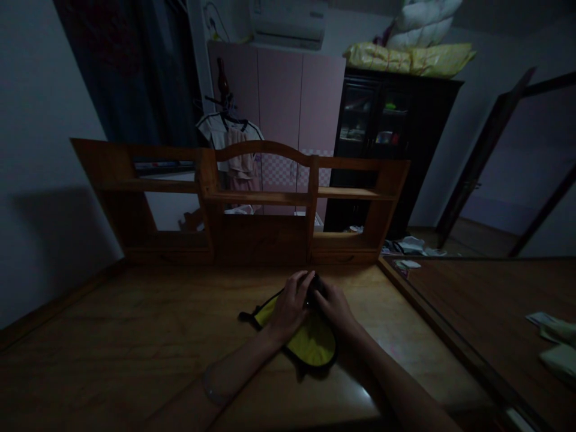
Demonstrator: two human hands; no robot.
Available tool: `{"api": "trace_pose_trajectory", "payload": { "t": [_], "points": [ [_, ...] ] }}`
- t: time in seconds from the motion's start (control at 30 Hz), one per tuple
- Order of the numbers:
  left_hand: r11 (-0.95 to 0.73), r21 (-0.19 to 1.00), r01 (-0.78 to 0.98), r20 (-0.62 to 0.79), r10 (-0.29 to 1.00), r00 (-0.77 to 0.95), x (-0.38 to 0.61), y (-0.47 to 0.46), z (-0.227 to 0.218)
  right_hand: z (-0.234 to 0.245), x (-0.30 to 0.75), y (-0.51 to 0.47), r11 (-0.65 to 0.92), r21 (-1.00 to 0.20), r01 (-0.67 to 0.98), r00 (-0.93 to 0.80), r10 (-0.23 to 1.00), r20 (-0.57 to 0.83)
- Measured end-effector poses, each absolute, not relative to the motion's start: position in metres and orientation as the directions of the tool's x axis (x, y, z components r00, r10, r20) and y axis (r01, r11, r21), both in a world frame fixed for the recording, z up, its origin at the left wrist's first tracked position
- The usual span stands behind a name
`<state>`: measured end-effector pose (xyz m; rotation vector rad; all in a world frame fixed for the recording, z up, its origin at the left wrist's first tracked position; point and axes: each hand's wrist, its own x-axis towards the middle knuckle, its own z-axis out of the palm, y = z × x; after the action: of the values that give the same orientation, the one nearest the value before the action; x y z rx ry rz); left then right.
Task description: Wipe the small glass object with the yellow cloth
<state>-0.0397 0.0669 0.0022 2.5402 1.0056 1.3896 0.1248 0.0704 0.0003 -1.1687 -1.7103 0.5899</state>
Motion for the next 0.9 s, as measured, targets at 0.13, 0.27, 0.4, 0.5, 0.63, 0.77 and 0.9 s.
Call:
{"api": "trace_pose_trajectory", "payload": {
  "t": [0.13,0.27,0.4,0.5,0.63,0.77,0.9],
  "points": [
    [-0.768,0.374,0.52,0.721,0.593,0.358,-0.041,0.067,0.003,0.0,0.122,0.069,0.426,-0.798,0.425,-0.127,0.901,0.414],
    [-0.768,0.347,0.538,0.722,0.585,0.369,-0.043,0.067,0.005,0.002,0.122,0.067,0.371,-0.912,0.176,-0.233,0.916,0.328],
    [-0.795,0.273,0.541,0.731,0.537,0.421,-0.043,0.067,0.005,0.003,0.12,0.068,0.342,-0.936,0.088,-0.231,0.921,0.314],
    [-0.811,0.184,0.555,0.736,0.488,0.469,-0.042,0.067,0.003,0.002,0.119,0.069,0.384,-0.92,0.08,-0.187,0.912,0.364],
    [-0.812,0.112,0.573,0.752,0.446,0.485,-0.04,0.069,0.0,-0.004,0.119,0.071,0.407,-0.905,0.122,-0.146,0.909,0.389],
    [-0.813,0.075,0.578,0.751,0.427,0.503,-0.039,0.069,-0.001,-0.011,0.119,0.073,0.433,-0.885,0.171,-0.082,0.901,0.426],
    [-0.813,0.068,0.578,0.741,0.428,0.516,-0.039,0.068,0.0,-0.012,0.12,0.073,0.461,-0.858,0.227,-0.061,0.886,0.46]
  ]
}}
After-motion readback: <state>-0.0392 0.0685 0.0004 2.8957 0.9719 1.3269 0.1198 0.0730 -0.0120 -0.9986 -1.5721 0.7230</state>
